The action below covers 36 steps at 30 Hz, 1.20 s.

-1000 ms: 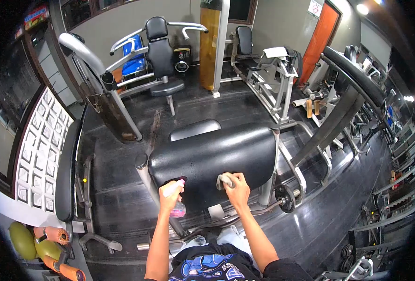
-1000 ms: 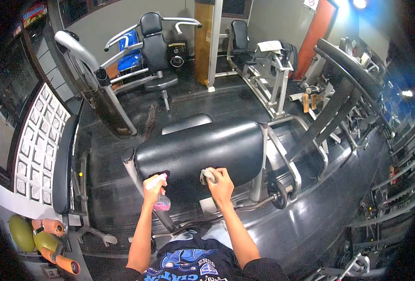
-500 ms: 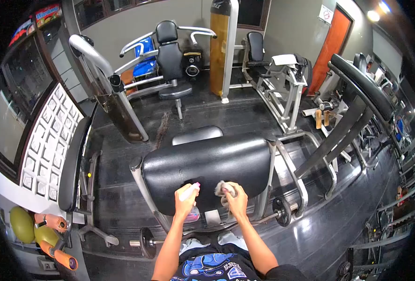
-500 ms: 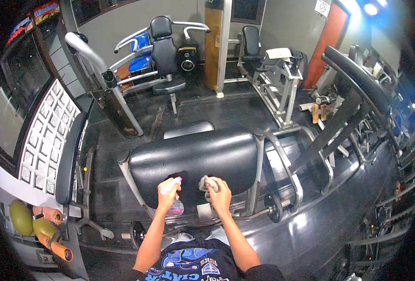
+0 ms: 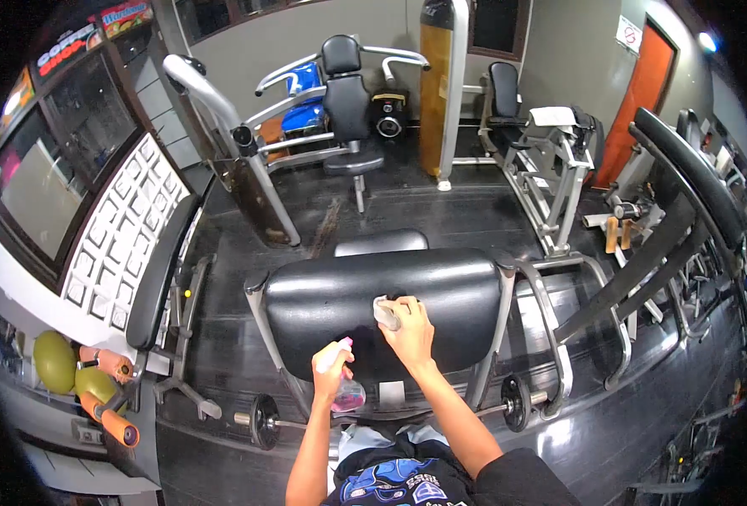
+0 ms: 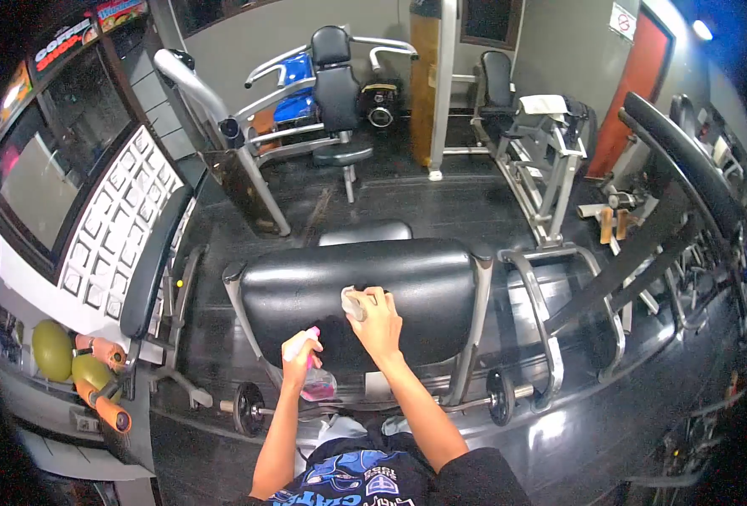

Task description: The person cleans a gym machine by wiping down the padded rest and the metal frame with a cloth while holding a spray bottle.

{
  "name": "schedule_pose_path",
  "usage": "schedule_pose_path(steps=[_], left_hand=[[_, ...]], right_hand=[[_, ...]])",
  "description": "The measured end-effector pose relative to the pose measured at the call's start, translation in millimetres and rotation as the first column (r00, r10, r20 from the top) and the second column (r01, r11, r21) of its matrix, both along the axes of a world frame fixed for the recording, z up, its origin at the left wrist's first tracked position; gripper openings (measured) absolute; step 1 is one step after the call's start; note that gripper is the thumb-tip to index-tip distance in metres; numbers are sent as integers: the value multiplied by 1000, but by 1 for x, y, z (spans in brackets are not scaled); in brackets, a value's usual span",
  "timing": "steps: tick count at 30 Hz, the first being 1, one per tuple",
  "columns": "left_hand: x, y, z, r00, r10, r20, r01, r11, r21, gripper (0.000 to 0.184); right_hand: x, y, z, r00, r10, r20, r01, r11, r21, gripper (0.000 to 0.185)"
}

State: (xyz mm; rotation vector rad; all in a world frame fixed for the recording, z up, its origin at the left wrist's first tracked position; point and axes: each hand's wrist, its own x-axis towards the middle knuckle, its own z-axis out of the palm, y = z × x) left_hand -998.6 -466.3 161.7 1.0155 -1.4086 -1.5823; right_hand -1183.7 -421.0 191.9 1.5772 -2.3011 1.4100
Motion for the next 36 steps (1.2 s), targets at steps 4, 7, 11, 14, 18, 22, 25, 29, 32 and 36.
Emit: schedule_pose_path(steps=[4,7,11,14,18,22,25,29,32,36], left_hand=[[11,13,-10,1000,24,-1,-24,998,55,21],[9,17,-8,1000,24,8,-24,995,97,19],[5,21,-5,1000,-4,17,2,995,96,19],[-1,23,-1,1000,-14,3,14,996,87,18],[-10,28,2,1000,5,-12,-3,993,117,17],[-13,28,-5,999,-35,-27,37,995,90,16],[-17,31,-3,999,-43,-23,45,993,108,16],[-24,31,-1,998,-60,-9,61,995,79,19],[-29,30,0,997,-77,2,77,995,64,18],[-34,25,-2,996,-84,-13,84,994,70,17]], right_hand=[[-6,28,-23,980,152,-125,-135,982,133,40],[-21,39,-24,970,190,-152,-166,973,162,39],[-36,22,-3,985,109,-135,-100,992,73,42],[-31,14,4,995,50,-91,-44,997,60,43],[-21,34,-12,981,172,-84,-148,960,238,44],[-31,54,-21,981,169,-96,-145,966,216,40],[-47,41,-5,994,44,-96,-35,995,98,39],[-56,26,7,998,3,-64,0,999,53,40],[-47,37,-6,992,94,-87,-84,991,109,40],[-44,59,-24,982,176,-66,-160,968,194,36]])
